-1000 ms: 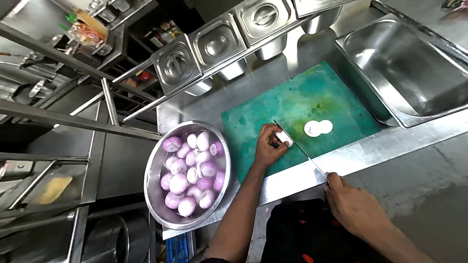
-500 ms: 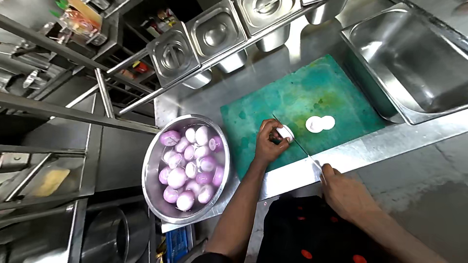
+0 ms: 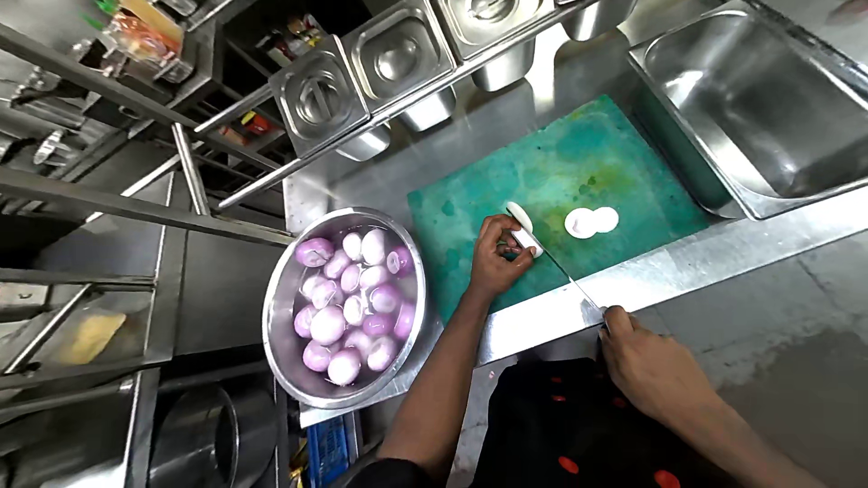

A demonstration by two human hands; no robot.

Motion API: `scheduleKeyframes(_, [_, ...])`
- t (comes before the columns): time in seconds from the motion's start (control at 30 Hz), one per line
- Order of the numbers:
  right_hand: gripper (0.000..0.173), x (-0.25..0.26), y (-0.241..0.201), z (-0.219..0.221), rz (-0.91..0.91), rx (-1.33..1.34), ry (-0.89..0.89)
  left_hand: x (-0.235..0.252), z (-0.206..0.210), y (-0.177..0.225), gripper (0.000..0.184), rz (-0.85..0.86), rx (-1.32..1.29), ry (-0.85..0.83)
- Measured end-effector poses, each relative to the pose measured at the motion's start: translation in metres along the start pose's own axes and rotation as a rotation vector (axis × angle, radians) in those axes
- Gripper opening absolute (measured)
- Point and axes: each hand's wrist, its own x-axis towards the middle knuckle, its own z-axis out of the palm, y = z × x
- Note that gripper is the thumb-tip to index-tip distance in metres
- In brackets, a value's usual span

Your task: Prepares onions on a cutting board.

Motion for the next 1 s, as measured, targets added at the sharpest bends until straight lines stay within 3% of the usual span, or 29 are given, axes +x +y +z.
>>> scheduleKeyframes(0.2, [0.018,0.003,-0.003,-0.004,0.004,-0.044,-0.031,0.001,0.001,0.000,0.037,0.022,-0.005,0.014])
scheduleKeyframes(0.43, [0.024,0.050,-0.025,-0.018,0.110,0.026,-0.330,0.000,0.003,0.000,0.038,0.018,0.010,0.030])
scheduleKeyframes(0.53, [0.025,0.062,-0.029,-0.019,0.113,0.041,-0.353,0.000,0.003,0.000,0.037,0.030,0.012,0.041])
scheduleKeyframes(0.7, [0.038,-0.003,0.009,0.004,0.158,0.052,-0.410,0.001,0.003,-0.003,0.039,0.058,0.037,0.057])
scheduleKeyframes(0.8, [0.031,-0.042,0.031,0.016,0.116,0.011,-0.196,0.000,0.003,-0.005,0.040,0.084,0.117,0.064])
scheduleKeyframes(0.87, [0.033,-0.044,0.042,0.015,0.067,0.171,-0.162,-0.002,0.002,-0.003,0.031,0.079,0.208,0.076])
scheduleKeyframes(1.0, [0.035,-0.015,0.048,-0.003,0.173,0.691,-0.483,0.001,0.010,-0.005,0.019,0.098,-0.001,0.183])
